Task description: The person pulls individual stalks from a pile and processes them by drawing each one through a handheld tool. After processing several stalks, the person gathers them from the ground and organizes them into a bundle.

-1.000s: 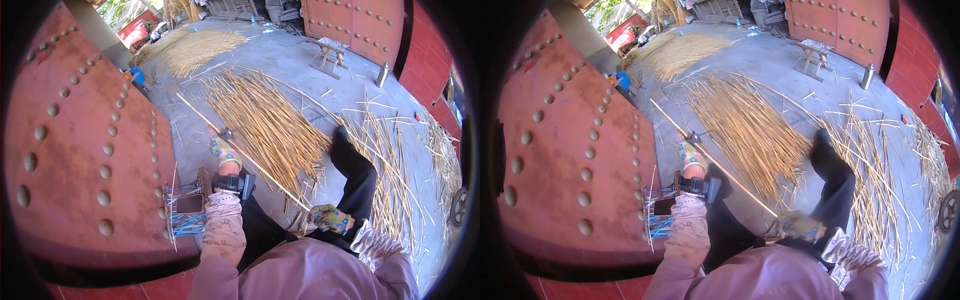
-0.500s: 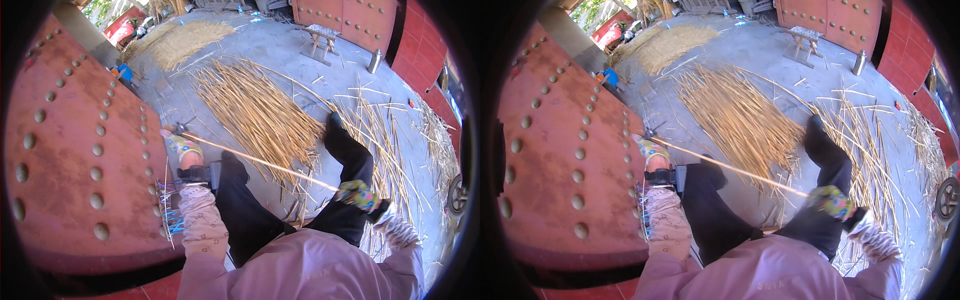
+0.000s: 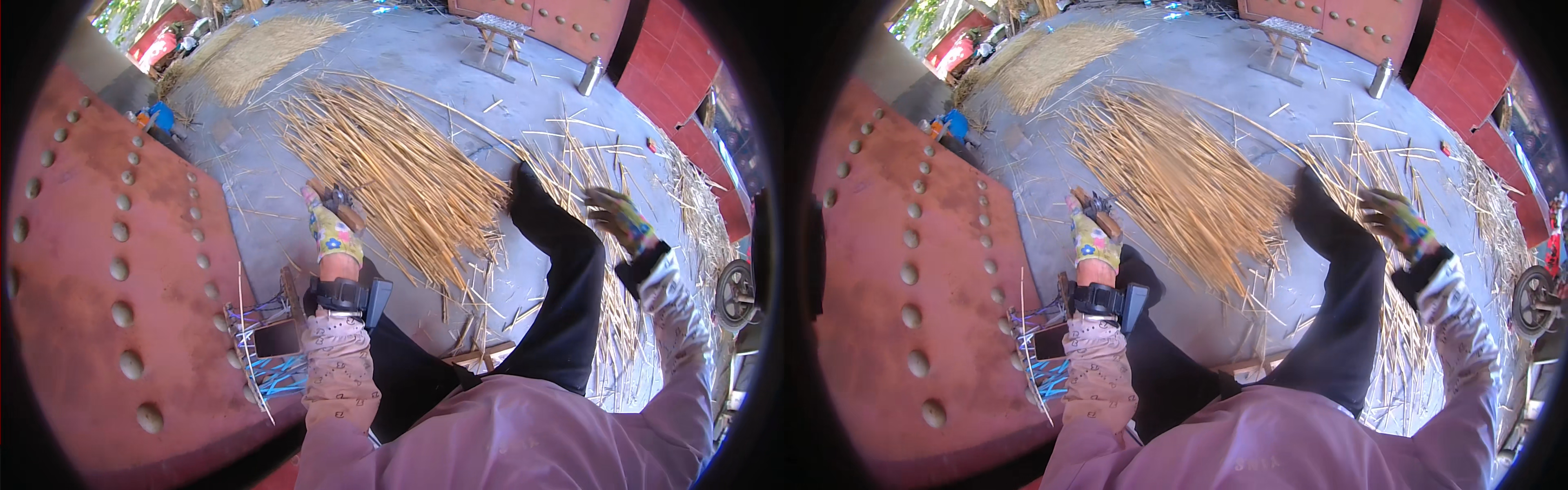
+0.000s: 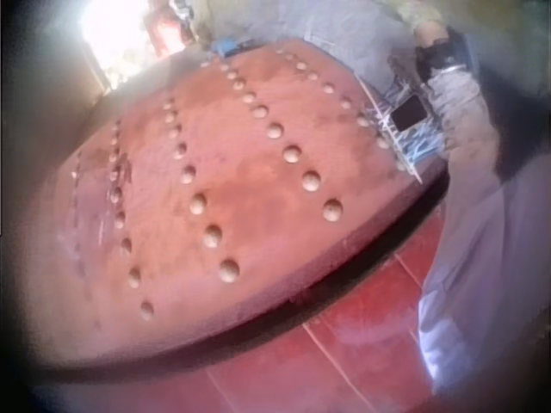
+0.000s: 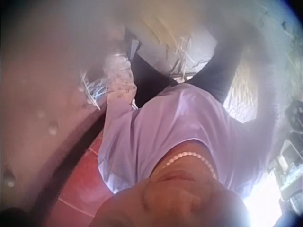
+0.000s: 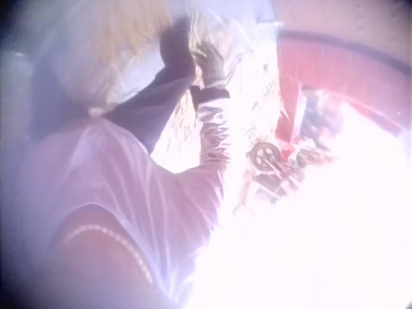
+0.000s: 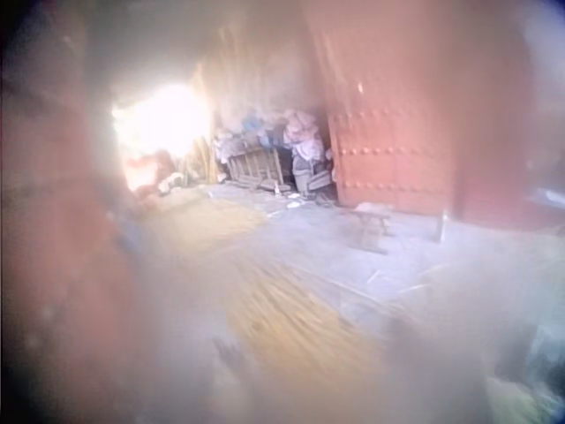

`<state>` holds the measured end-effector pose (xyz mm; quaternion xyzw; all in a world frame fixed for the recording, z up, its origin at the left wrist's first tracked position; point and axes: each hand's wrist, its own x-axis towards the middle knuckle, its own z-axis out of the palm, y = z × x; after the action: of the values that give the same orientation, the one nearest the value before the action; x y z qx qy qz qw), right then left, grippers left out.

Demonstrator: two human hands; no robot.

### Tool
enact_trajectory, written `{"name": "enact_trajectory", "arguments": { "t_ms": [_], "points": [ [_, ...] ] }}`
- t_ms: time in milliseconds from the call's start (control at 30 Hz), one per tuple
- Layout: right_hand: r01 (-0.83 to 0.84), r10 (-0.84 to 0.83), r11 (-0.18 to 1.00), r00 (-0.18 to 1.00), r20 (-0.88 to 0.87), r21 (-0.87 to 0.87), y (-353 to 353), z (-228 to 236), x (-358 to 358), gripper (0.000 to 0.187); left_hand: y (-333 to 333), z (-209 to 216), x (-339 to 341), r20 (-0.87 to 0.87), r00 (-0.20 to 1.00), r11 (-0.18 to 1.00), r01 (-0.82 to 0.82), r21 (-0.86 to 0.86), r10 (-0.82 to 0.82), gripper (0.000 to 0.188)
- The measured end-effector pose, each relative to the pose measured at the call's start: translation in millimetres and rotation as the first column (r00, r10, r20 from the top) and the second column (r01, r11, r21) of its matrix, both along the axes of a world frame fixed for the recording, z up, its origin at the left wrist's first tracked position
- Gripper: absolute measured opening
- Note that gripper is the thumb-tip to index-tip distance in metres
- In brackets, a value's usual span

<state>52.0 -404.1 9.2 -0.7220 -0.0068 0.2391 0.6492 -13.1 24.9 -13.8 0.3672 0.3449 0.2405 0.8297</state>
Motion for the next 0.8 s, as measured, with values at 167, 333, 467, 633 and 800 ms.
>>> {"name": "enact_trajectory", "arguments": {
  "t_ms": [167, 333, 467, 633, 800],
  "points": [
    [-0.379, 0.456, 0.781, 0.889, -0.038, 0.497, 139.6, -62.2, 55.0, 0.039, -11.3, -4.2, 2.6, -0.077, 0.997, 0.999, 0.023, -0.034, -0.026, 0.047],
    [-0.495, 0.707, 0.698, 0.595, 0.383, -0.518, 183.3, -289.4, 95.2, 0.027, -0.7, -43.7, -2.5, -0.153, 0.984, 0.984, 0.114, 0.136, -0.093, 0.047],
    [-0.368, 0.793, 0.432, 0.59, 0.152, -0.823, 218.7, -370.2, 59.0, 0.026, 11.3, -46.9, -27.6, -0.168, 0.981, 0.99, 0.114, 0.082, -0.099, 0.048],
    [-0.355, 0.275, 0.754, 0.934, -0.226, -0.552, 213.2, -388.4, 29.2, 0.022, 4.6, -36.2, -35.1, -0.147, 0.979, 0.99, 0.138, -0.042, -0.142, 0.049],
    [-0.091, 0.016, 0.979, 0.925, -0.379, -0.182, 210.0, -318.8, 27.3, 0.024, -2.7, -10.7, -17.9, -0.084, 0.978, 0.975, 0.178, -0.134, -0.19, 0.049]
  ]
}}
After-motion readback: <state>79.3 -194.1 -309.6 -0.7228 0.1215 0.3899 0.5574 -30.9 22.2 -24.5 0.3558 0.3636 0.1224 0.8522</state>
